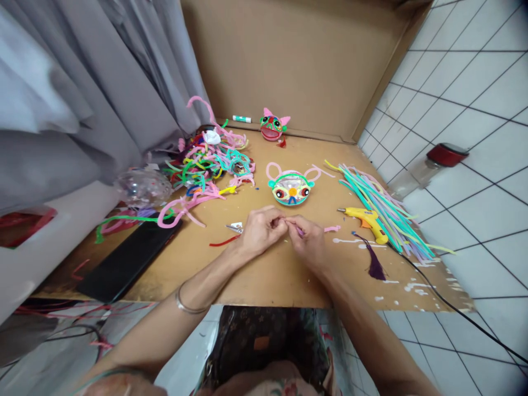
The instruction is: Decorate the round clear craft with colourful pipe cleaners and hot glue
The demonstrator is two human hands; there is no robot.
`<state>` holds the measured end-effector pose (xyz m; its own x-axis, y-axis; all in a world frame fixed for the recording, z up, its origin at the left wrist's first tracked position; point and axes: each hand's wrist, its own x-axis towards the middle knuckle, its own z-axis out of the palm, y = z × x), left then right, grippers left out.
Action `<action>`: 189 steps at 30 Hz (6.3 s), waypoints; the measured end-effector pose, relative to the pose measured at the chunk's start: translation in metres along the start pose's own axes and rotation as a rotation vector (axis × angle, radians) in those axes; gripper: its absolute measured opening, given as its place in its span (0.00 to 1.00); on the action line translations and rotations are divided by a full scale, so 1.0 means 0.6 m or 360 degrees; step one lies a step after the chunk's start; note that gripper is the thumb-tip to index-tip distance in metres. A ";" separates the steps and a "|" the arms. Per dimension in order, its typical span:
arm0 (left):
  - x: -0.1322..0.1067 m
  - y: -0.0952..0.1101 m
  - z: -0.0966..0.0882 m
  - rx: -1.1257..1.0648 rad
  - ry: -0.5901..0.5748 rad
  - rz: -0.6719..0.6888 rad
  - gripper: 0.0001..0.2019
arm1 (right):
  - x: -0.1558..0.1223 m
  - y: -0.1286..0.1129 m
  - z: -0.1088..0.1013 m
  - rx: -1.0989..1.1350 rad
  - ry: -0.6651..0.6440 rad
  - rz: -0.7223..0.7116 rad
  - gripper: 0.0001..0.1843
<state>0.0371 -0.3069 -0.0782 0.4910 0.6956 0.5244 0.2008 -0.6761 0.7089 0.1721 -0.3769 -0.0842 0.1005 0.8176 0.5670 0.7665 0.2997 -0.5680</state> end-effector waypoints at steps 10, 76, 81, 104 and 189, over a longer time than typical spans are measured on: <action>0.019 -0.005 -0.019 -0.0045 0.0114 -0.0248 0.09 | 0.012 -0.005 -0.023 0.0216 -0.0040 0.0343 0.13; 0.043 -0.027 -0.045 -0.1508 0.0018 -0.0965 0.23 | 0.032 0.031 -0.058 0.0807 0.0224 0.0791 0.17; 0.035 -0.015 -0.033 -0.1724 -0.0131 -0.0952 0.18 | 0.030 0.026 -0.049 0.0937 0.0096 0.0774 0.18; 0.036 -0.013 -0.021 -0.1884 0.0029 -0.0919 0.14 | 0.023 0.019 -0.038 0.0971 -0.0005 0.0827 0.19; 0.010 -0.013 -0.003 -0.1006 -0.0443 -0.0799 0.26 | 0.018 0.014 -0.012 0.1615 -0.0030 0.1095 0.15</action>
<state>0.0371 -0.2971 -0.0799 0.6773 0.7357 0.0014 -0.0200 0.0165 0.9997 0.1843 -0.3688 -0.0787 0.2738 0.9610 -0.0386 -0.2852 0.0428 -0.9575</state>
